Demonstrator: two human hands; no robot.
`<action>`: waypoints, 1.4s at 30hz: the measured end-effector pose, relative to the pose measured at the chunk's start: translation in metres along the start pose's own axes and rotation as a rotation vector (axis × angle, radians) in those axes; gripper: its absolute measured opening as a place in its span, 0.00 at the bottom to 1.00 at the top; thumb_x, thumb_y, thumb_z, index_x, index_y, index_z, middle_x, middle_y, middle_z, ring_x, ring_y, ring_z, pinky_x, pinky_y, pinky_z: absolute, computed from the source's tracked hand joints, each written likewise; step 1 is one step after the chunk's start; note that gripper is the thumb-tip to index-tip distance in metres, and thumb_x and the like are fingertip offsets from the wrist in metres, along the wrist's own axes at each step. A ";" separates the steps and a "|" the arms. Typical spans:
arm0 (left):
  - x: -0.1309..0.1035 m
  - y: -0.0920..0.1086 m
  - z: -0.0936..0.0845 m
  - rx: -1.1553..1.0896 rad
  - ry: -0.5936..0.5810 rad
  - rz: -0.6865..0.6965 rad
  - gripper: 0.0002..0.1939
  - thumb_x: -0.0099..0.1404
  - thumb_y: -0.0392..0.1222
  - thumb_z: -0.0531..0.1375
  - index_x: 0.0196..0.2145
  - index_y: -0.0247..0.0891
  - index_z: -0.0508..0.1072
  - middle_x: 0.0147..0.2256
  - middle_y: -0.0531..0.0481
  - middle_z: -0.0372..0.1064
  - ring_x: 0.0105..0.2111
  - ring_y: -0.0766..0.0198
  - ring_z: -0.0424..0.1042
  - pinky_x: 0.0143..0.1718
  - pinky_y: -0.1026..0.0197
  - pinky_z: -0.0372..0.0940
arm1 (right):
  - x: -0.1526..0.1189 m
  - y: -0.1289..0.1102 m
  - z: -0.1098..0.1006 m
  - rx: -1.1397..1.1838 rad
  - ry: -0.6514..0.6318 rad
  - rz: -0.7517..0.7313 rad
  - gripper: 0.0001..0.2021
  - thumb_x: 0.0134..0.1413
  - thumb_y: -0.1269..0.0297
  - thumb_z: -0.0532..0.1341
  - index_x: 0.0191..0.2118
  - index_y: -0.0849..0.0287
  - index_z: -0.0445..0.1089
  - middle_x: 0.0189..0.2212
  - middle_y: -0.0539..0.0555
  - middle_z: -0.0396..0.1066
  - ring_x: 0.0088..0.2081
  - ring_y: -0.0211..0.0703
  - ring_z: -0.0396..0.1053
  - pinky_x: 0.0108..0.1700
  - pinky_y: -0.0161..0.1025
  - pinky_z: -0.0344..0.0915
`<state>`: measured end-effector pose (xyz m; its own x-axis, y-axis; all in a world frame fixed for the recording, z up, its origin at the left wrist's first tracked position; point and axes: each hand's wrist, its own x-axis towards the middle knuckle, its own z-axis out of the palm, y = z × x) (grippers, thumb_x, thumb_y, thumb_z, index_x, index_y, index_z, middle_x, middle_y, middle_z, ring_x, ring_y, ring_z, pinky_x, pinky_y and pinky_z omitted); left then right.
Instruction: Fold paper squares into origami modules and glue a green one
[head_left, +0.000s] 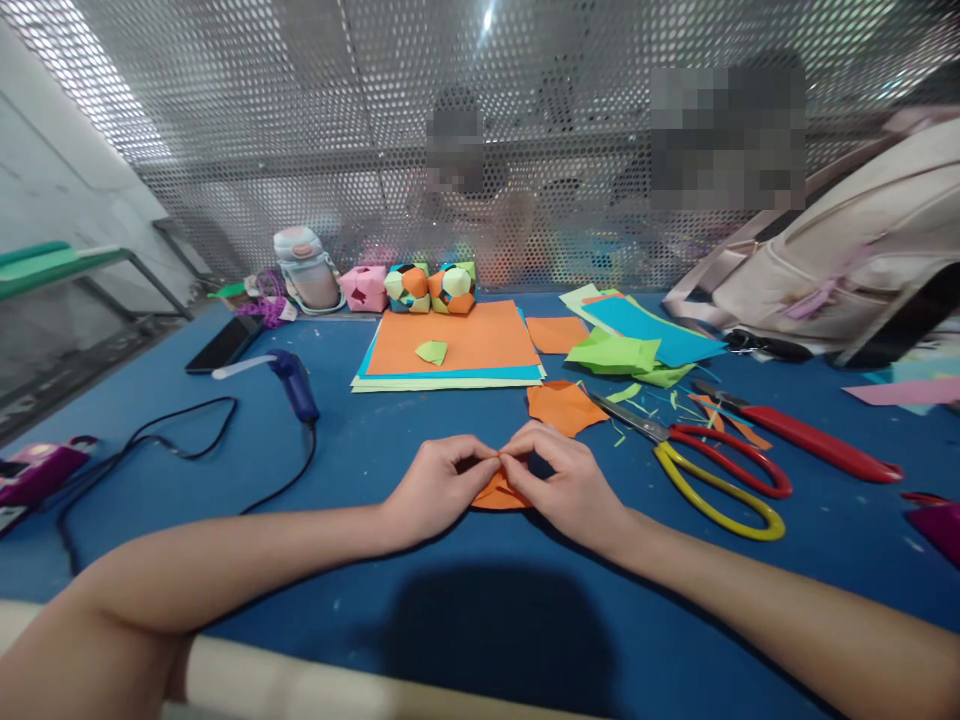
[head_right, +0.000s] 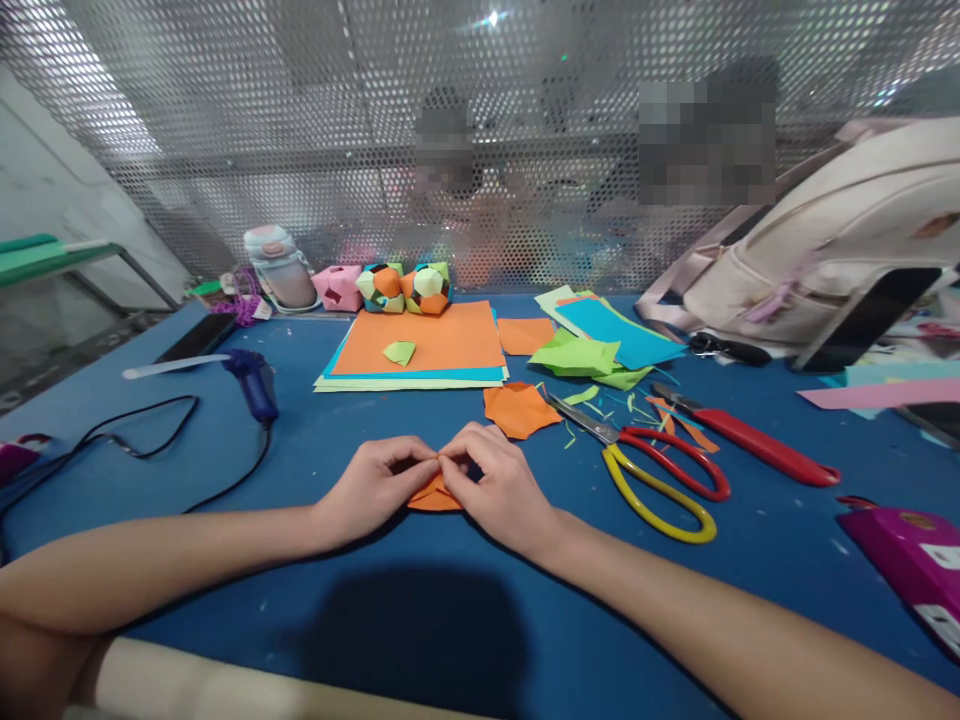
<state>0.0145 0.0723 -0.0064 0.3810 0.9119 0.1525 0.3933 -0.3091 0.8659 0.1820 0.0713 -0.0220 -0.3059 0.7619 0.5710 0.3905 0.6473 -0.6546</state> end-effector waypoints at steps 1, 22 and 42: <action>0.000 0.000 0.000 0.001 -0.002 0.005 0.10 0.61 0.39 0.55 0.27 0.34 0.74 0.27 0.50 0.73 0.28 0.66 0.68 0.31 0.66 0.61 | 0.000 0.000 0.000 -0.007 0.003 -0.010 0.07 0.55 0.72 0.56 0.27 0.58 0.65 0.24 0.51 0.66 0.28 0.38 0.64 0.32 0.37 0.61; 0.005 0.000 0.000 -0.288 0.123 -0.204 0.10 0.56 0.42 0.59 0.34 0.33 0.73 0.29 0.51 0.69 0.30 0.67 0.67 0.32 0.66 0.62 | 0.002 0.005 0.001 -0.078 0.007 0.115 0.06 0.55 0.71 0.56 0.29 0.58 0.67 0.27 0.51 0.69 0.31 0.39 0.67 0.35 0.37 0.62; 0.006 -0.006 0.001 -0.241 0.143 -0.184 0.08 0.55 0.42 0.61 0.27 0.33 0.72 0.25 0.52 0.70 0.26 0.69 0.66 0.28 0.66 0.61 | 0.004 0.002 0.000 -0.050 -0.037 0.125 0.06 0.55 0.71 0.56 0.30 0.58 0.69 0.26 0.51 0.69 0.31 0.39 0.67 0.34 0.36 0.62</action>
<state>0.0157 0.0795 -0.0108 0.1944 0.9803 0.0338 0.2284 -0.0787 0.9704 0.1816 0.0753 -0.0214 -0.2836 0.8374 0.4673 0.4701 0.5461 -0.6934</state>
